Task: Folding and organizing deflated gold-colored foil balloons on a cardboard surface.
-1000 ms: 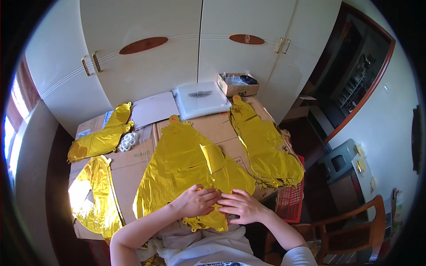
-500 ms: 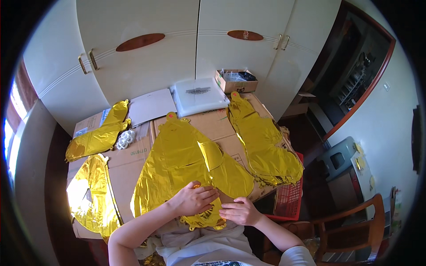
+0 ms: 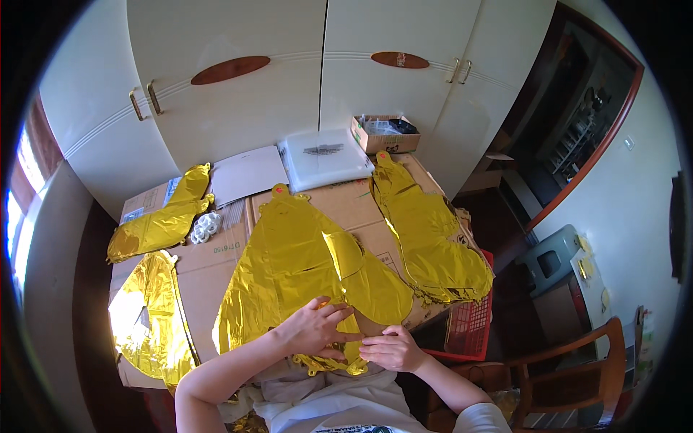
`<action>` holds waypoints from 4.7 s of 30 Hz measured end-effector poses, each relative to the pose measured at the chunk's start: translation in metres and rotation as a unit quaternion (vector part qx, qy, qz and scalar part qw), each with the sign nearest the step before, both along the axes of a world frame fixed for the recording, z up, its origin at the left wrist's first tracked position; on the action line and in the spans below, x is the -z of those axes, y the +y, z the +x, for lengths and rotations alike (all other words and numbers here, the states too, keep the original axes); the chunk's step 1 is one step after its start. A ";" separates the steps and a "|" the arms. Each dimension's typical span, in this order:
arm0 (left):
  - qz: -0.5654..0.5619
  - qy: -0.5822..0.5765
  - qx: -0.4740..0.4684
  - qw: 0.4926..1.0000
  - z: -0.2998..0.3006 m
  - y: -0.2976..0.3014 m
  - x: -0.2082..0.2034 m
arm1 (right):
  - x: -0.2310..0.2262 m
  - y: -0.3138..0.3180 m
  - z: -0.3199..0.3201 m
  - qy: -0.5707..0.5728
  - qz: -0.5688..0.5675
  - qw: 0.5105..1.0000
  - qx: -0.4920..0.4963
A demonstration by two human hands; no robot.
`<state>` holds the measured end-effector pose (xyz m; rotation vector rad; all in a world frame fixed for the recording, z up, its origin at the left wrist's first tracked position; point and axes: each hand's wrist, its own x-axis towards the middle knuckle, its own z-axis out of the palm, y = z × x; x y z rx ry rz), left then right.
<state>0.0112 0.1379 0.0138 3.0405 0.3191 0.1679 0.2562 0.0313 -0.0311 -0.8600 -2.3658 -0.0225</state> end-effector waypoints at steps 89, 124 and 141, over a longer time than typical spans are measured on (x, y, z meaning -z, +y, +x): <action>0.010 -0.064 -0.287 0.956 -0.026 0.051 0.025 | -0.025 0.216 -0.040 -0.280 -0.235 0.930 0.032; 0.029 -0.043 -0.295 0.954 -0.034 0.051 0.034 | 0.004 0.192 -0.033 -0.191 -0.112 0.971 0.089; 0.031 -0.027 -0.311 0.950 -0.038 0.042 0.034 | -0.017 0.158 -0.020 -0.059 -0.231 0.935 0.263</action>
